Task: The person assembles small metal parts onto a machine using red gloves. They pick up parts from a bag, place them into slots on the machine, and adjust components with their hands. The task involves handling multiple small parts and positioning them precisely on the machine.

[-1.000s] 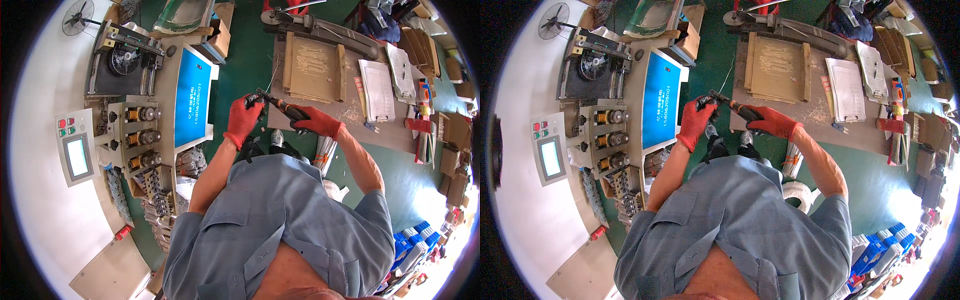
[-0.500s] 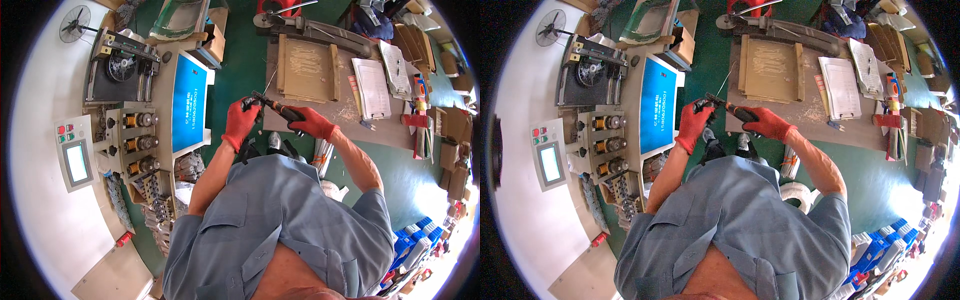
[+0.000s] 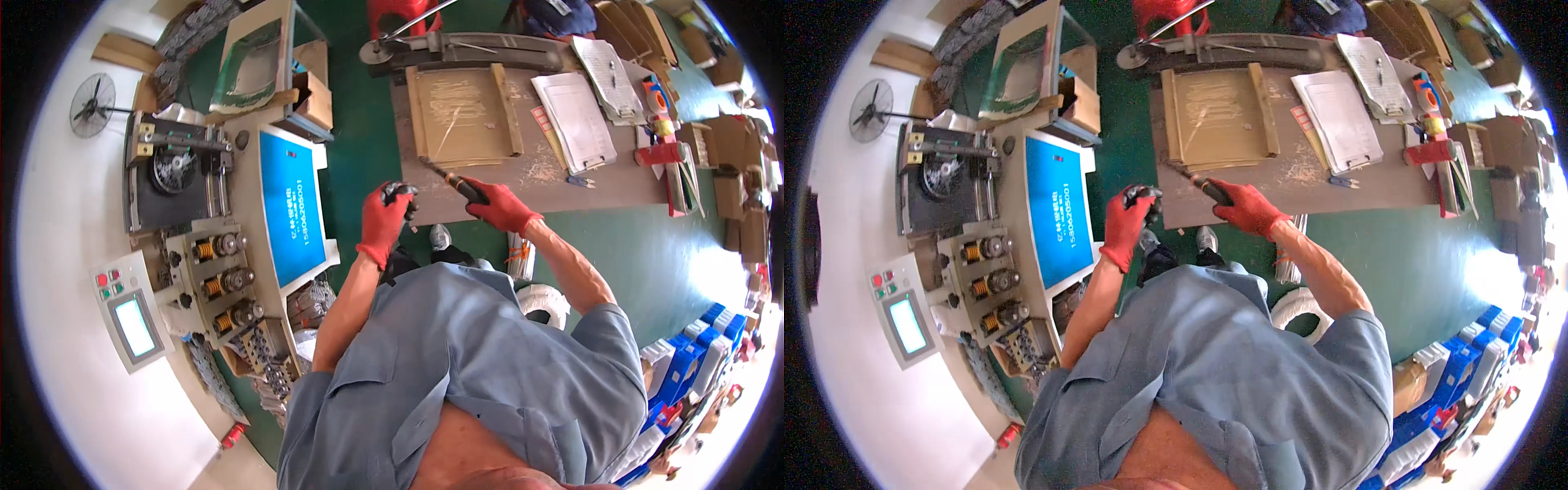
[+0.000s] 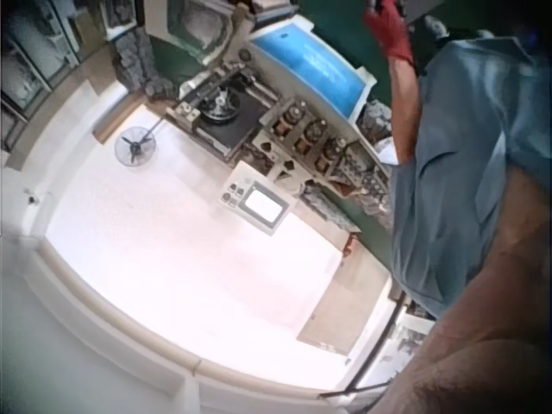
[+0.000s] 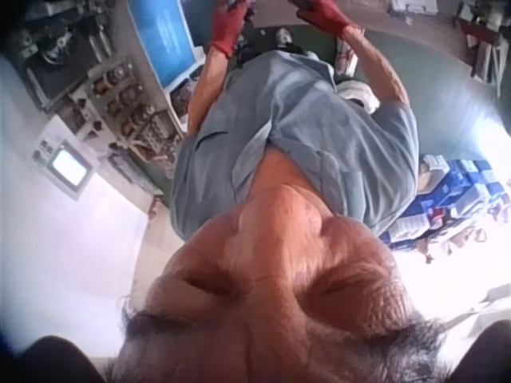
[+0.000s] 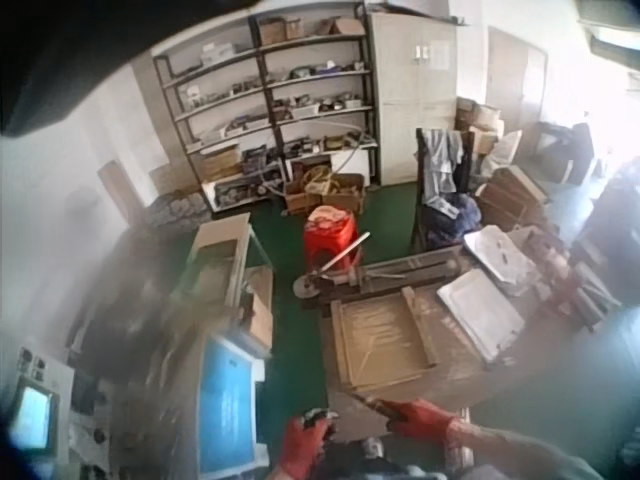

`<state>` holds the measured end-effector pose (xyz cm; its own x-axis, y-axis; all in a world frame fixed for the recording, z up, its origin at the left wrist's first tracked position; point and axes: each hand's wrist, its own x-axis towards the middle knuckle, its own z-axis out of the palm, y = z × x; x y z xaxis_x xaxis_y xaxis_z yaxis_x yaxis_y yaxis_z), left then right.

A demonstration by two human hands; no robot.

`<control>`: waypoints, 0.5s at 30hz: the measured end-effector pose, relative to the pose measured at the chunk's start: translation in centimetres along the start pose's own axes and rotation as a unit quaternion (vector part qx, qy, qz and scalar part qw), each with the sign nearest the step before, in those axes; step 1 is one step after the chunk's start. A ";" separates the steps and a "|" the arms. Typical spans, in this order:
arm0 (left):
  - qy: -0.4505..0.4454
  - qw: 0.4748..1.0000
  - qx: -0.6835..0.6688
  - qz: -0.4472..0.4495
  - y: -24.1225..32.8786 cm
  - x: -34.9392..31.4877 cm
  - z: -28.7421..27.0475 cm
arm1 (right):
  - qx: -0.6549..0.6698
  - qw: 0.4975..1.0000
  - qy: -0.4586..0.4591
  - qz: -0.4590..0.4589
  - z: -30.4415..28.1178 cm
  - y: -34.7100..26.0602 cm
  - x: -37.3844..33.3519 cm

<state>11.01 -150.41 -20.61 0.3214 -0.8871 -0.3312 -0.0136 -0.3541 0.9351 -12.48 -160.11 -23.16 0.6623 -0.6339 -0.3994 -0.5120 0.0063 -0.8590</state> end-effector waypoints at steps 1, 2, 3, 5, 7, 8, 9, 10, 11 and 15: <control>0.001 1.000 -0.021 -0.014 -0.8 0.2 -0.2 | 0.094 0.994 0.018 0.048 0.1 2.4 0.8; 0.003 0.999 -0.042 -0.030 -1.3 0.3 -0.4 | 0.189 0.977 0.035 0.096 -0.2 3.5 1.2; 0.001 0.997 -0.062 -0.044 -1.7 0.2 -0.4 | 0.140 0.982 0.042 0.117 -1.0 4.6 1.4; 0.012 0.996 -0.063 -0.062 -1.8 0.2 -0.2 | 0.025 0.996 0.044 0.075 -1.3 9.0 0.7; 0.035 0.998 -0.031 -0.052 -3.2 0.4 -1.0 | -0.066 0.995 0.052 0.055 -0.9 11.2 -1.3; 0.043 0.996 -0.043 -0.066 -3.1 0.4 -1.4 | -0.024 0.995 0.085 0.055 -0.5 12.0 -2.9; 0.055 0.994 -0.057 -0.080 -2.9 0.2 -1.8 | 0.016 0.992 0.114 0.051 -0.1 12.9 -4.3; 0.068 0.991 -0.070 -0.096 -2.8 0.0 -2.2 | 0.057 0.987 0.142 0.048 0.3 13.9 -5.6; 0.080 0.991 -0.076 -0.075 -3.1 -0.1 -2.8 | 0.065 0.973 0.197 0.104 0.7 15.0 -6.6; 0.143 0.982 -0.081 -0.094 -4.8 -0.5 -5.0 | -0.057 0.880 0.376 0.285 0.6 17.6 -6.2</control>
<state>15.68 -146.75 -24.31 0.5563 -0.6837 -0.4723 0.2141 -0.4312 0.8765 -25.25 -155.58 -36.01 -0.2475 -0.8858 -0.3926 -0.7231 0.4386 -0.5337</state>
